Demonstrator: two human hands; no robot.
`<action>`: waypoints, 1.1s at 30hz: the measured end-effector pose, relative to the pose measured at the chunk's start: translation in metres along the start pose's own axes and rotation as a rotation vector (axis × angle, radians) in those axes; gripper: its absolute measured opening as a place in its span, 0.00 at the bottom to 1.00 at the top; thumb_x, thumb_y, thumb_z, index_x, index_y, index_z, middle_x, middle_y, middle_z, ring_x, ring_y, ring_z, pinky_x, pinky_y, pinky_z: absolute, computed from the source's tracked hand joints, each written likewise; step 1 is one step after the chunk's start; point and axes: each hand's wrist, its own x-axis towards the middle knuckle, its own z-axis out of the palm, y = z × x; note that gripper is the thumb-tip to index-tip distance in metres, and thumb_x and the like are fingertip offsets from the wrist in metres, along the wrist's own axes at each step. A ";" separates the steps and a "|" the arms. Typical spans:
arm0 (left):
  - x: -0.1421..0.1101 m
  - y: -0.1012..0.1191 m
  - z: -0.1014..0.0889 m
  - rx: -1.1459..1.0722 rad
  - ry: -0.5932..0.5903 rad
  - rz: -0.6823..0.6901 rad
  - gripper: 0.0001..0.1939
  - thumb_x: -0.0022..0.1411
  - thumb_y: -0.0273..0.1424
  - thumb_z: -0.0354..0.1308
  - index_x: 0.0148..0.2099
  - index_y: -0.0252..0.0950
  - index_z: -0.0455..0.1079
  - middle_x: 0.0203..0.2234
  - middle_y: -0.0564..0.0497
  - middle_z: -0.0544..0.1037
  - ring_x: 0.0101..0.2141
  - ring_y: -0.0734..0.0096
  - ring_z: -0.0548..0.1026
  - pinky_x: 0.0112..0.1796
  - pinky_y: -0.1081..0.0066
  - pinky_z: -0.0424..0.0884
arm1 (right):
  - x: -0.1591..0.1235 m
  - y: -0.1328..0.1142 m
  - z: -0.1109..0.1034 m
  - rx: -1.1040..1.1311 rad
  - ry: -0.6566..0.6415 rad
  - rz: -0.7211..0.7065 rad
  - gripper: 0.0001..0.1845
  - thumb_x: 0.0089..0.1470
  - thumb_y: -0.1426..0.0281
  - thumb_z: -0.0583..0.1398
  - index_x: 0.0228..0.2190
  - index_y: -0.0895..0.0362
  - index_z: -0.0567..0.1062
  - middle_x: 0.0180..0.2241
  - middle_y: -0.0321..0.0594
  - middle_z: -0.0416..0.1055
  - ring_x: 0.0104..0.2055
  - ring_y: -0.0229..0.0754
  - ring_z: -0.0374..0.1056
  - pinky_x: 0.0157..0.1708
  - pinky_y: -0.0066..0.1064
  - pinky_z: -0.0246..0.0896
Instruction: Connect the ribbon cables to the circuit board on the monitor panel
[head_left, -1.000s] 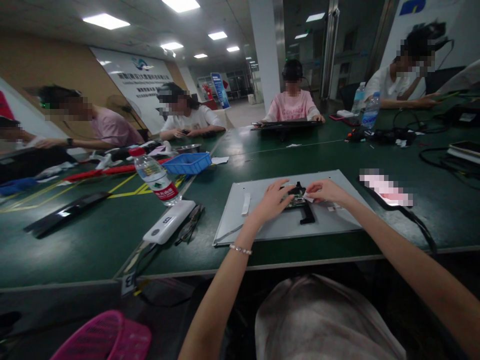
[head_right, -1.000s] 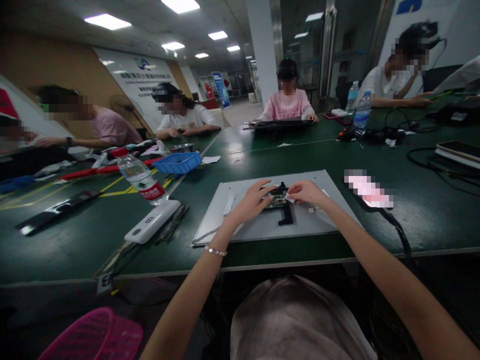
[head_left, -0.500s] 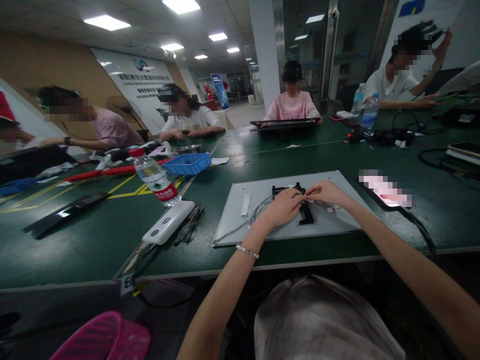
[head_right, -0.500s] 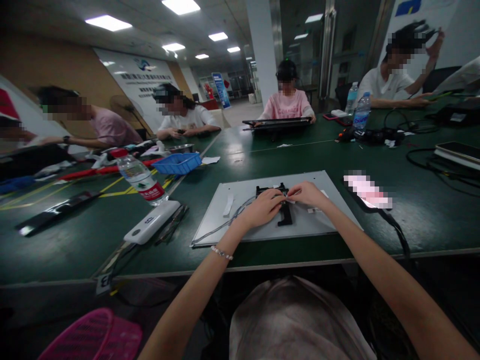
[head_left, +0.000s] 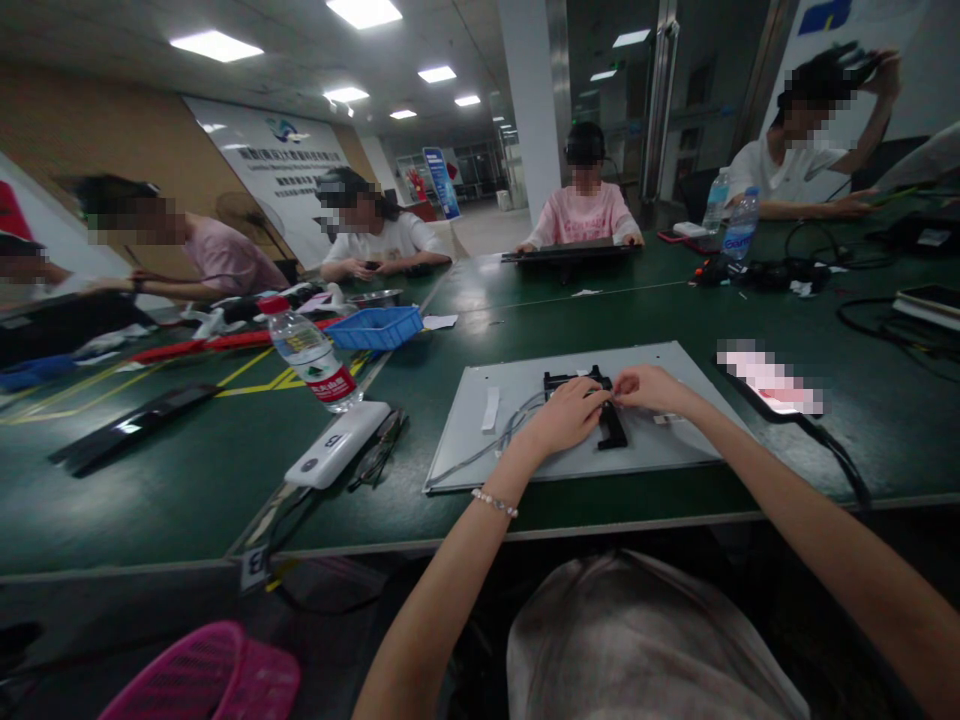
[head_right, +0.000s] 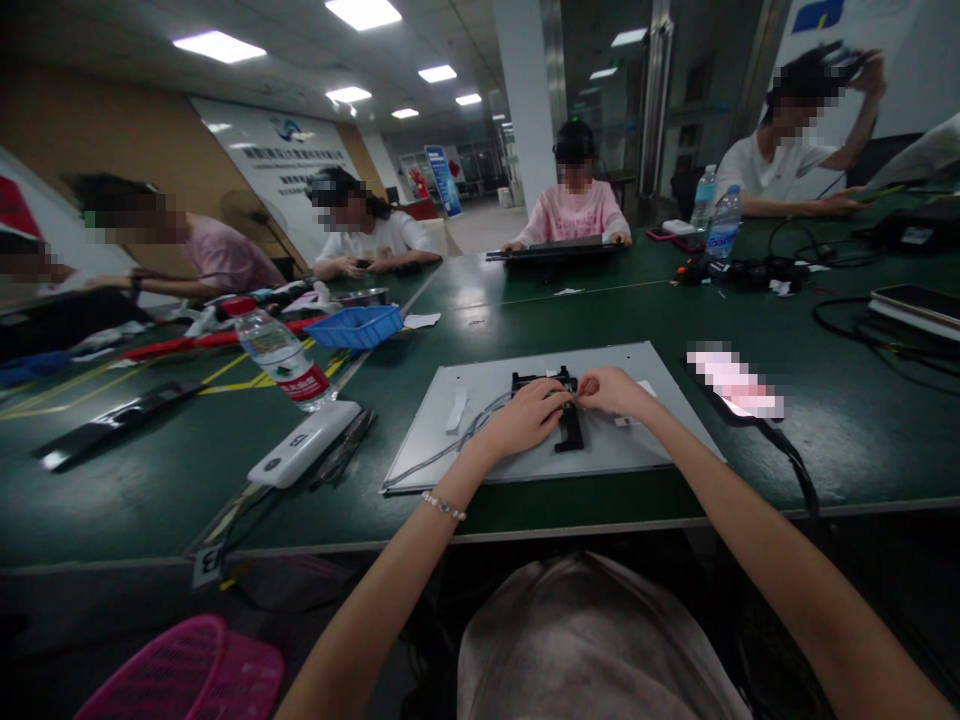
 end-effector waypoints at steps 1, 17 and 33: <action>0.000 0.000 0.000 0.008 0.003 0.002 0.16 0.67 0.27 0.42 0.53 0.37 0.64 0.47 0.45 0.68 0.50 0.64 0.65 0.52 0.63 0.61 | 0.000 0.001 0.000 0.016 -0.022 0.000 0.10 0.45 0.69 0.61 0.31 0.59 0.78 0.28 0.41 0.77 0.31 0.41 0.72 0.33 0.29 0.64; -0.021 -0.032 -0.049 0.005 0.088 -0.209 0.21 0.66 0.36 0.47 0.59 0.38 0.59 0.53 0.43 0.66 0.54 0.59 0.64 0.55 0.59 0.59 | -0.009 -0.014 -0.014 0.119 0.062 -0.003 0.15 0.50 0.62 0.57 0.31 0.59 0.78 0.27 0.39 0.74 0.29 0.39 0.67 0.31 0.30 0.59; -0.091 -0.128 -0.031 -0.260 0.118 -0.619 0.14 0.54 0.37 0.55 0.37 0.35 0.77 0.31 0.49 0.79 0.30 0.67 0.75 0.36 0.70 0.68 | -0.006 -0.020 -0.001 0.139 0.146 -0.096 0.15 0.50 0.61 0.57 0.31 0.58 0.78 0.27 0.40 0.75 0.28 0.40 0.68 0.30 0.32 0.62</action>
